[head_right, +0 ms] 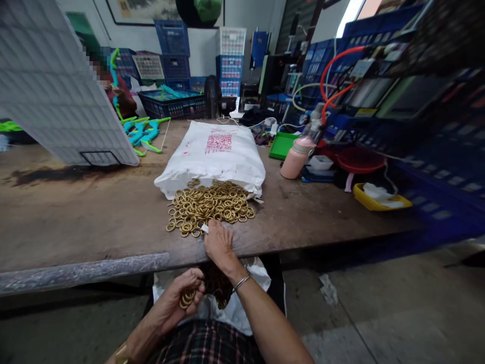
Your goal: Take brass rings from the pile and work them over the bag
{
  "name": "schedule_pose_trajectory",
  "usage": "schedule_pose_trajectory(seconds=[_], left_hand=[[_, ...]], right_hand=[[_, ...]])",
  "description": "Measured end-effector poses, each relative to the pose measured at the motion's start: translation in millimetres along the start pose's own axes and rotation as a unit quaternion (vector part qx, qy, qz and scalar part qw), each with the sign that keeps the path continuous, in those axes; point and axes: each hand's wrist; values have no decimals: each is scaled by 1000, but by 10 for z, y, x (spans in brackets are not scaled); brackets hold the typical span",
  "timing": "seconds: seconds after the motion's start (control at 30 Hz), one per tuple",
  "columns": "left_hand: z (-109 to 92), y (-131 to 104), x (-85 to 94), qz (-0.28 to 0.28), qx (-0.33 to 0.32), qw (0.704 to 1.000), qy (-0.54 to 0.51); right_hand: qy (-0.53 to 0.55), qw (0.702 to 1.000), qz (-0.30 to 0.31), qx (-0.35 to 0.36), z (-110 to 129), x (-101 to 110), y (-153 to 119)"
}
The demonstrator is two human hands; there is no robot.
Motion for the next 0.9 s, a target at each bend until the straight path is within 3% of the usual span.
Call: schedule_pose_trajectory(seconds=[0.1, 0.3, 0.5, 0.7, 0.9], left_hand=[[-8, -4, 8, 21, 26, 999, -38], [-90, 49, -41, 35, -5, 997, -69], [-254, 94, -138, -17, -41, 996, -73], [-228, 116, -210, -44, -100, 994, 1], [-198, 138, -184, -111, -187, 969, 120]], right_hand=[[-2, 1000, 1, 0, -52, 38, 7], [69, 997, -36, 25, -275, 71, -49], [241, 964, -71, 87, -409, 55, -291], [308, 941, -35, 139, -329, 142, -474], [344, 938, 11, 37, -243, 177, -468]])
Point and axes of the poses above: each hand's wrist, its own y-axis towards the middle knuckle, its own x-axis out of the back of the hand, z = x × y, and after that the axes turned 15 degrees about -z, right-handed
